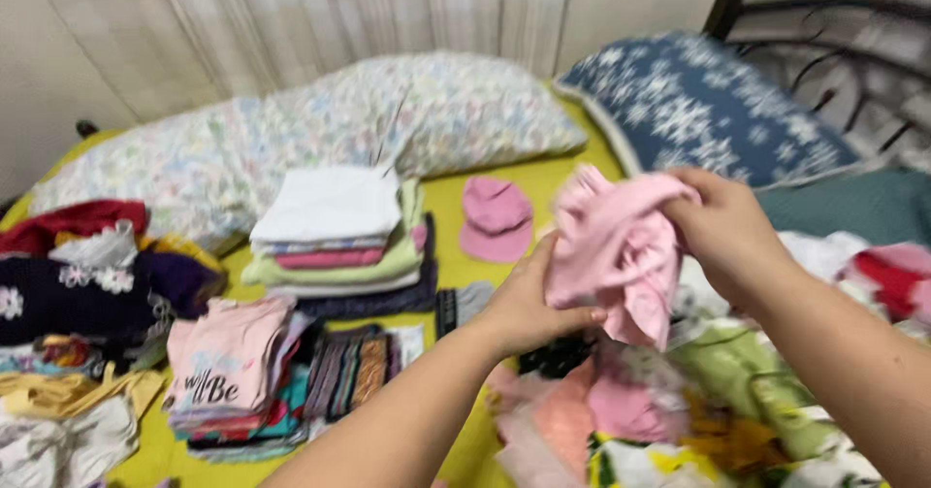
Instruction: The person picks up and folds various items of children's clothing, including shirts, pants, underwear, and a hat, and places them into organized stacks on a bed.
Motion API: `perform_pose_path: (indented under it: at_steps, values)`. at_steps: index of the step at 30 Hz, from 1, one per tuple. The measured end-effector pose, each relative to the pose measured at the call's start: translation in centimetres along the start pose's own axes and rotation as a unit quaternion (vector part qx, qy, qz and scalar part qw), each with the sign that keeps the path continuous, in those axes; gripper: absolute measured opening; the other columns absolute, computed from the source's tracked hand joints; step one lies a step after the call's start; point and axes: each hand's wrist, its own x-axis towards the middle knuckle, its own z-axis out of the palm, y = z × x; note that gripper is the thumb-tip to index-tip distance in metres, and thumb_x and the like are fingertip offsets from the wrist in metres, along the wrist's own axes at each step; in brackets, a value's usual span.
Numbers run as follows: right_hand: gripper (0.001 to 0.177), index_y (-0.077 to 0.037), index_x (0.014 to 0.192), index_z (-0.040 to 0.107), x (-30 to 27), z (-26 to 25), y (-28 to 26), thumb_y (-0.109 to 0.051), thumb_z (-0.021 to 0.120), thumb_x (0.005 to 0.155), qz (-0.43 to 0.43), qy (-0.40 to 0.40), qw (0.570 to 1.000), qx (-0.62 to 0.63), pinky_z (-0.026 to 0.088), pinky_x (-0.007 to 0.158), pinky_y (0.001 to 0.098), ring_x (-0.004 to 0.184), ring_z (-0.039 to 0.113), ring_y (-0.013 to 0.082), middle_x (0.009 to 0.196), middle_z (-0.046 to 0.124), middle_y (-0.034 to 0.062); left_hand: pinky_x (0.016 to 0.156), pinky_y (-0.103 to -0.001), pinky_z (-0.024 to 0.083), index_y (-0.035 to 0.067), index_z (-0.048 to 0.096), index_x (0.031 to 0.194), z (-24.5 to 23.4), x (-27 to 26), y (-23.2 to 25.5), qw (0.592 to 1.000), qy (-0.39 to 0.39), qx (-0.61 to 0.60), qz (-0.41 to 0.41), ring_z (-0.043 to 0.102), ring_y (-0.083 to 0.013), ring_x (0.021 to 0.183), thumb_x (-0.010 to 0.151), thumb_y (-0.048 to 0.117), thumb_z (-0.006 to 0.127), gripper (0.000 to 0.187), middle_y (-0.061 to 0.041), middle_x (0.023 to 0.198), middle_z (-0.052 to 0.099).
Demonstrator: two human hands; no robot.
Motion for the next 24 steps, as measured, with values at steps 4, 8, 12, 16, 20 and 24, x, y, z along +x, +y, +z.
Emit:
perform_pose_path:
  at_steps: [4, 8, 12, 16, 20, 24]
  values:
    - [0.027, 0.002, 0.115, 0.071, 0.9, -4.3, -6.4, -0.014, 0.061, 0.096, -0.012, -0.055, 0.992, 0.109, 0.052, 0.071, 0.0294, 0.080, 0.066, 0.0138, 0.099, 0.073, 0.0080, 0.090, -0.041, 0.053, 0.006, 0.048, 0.142, -0.5, 3.1, 2.9, 0.994, 0.080, -0.071, 0.020, 0.064, -0.0321, 0.112, 0.068, 0.018, 0.085, 0.084, -0.025, 0.129, 0.062]
    - [0.025, 0.003, 0.110, 0.073, 1.4, -9.7, -7.3, -0.015, 0.063, 0.096, 0.011, -0.051, 0.998, 0.037, 0.054, 0.070, 0.0314, 0.080, 0.069, 0.0157, 0.096, 0.075, 0.0103, 0.074, -0.031, 0.057, 0.007, 0.073, 0.115, -4.7, 4.9, 5.4, 0.988, 0.152, -0.033, 0.010, 0.071, -0.0145, 0.085, 0.080, 0.007, 0.074, 0.034, -0.012, 0.099, 0.078]
    - [0.028, 0.000, 0.111, 0.076, 3.1, -13.6, -5.4, -0.019, 0.062, 0.096, 0.127, -0.063, 0.989, -0.041, 0.055, 0.073, 0.0375, 0.081, 0.068, 0.0219, 0.096, 0.077, 0.0126, 0.068, -0.031, 0.056, 0.005, 0.077, 0.097, -7.7, 5.0, 11.9, 0.991, 0.126, -0.035, -0.029, 0.066, -0.0132, 0.077, 0.079, 0.017, 0.084, 0.022, -0.006, 0.086, 0.077]
    - [0.027, -0.003, 0.111, 0.079, 3.9, -15.5, -3.2, -0.019, 0.064, 0.095, 0.084, -0.056, 0.991, -0.093, 0.052, 0.083, 0.0360, 0.090, 0.068, 0.0202, 0.100, 0.080, 0.0108, 0.069, -0.036, 0.057, 0.006, 0.075, 0.101, -7.8, 5.8, 17.2, 0.988, 0.139, -0.019, -0.064, 0.071, -0.0185, 0.078, 0.085, 0.022, 0.077, 0.022, -0.010, 0.087, 0.077]
    - [0.031, -0.006, 0.121, 0.073, 2.7, -14.9, -4.4, -0.015, 0.063, 0.093, 0.021, -0.017, 0.991, -0.133, 0.054, 0.090, 0.0386, 0.100, 0.069, 0.0222, 0.108, 0.077, 0.0109, 0.074, -0.035, 0.057, 0.007, 0.075, 0.103, -7.1, 6.8, 19.2, 0.984, 0.176, 0.024, 0.005, 0.072, -0.0179, 0.081, 0.086, 0.027, 0.074, 0.026, -0.008, 0.090, 0.078]
    - [0.054, -0.011, 0.127, 0.063, -1.0, -11.0, -7.8, -0.019, 0.080, 0.077, -0.154, -0.033, 0.981, -0.109, 0.055, 0.092, 0.0358, 0.106, 0.069, 0.0213, 0.115, 0.073, 0.0102, 0.078, -0.035, 0.058, 0.008, 0.075, 0.104, -6.0, 8.1, 22.0, 0.979, 0.144, 0.075, 0.127, 0.074, -0.0187, 0.085, 0.083, 0.029, 0.074, 0.030, -0.009, 0.093, 0.077]
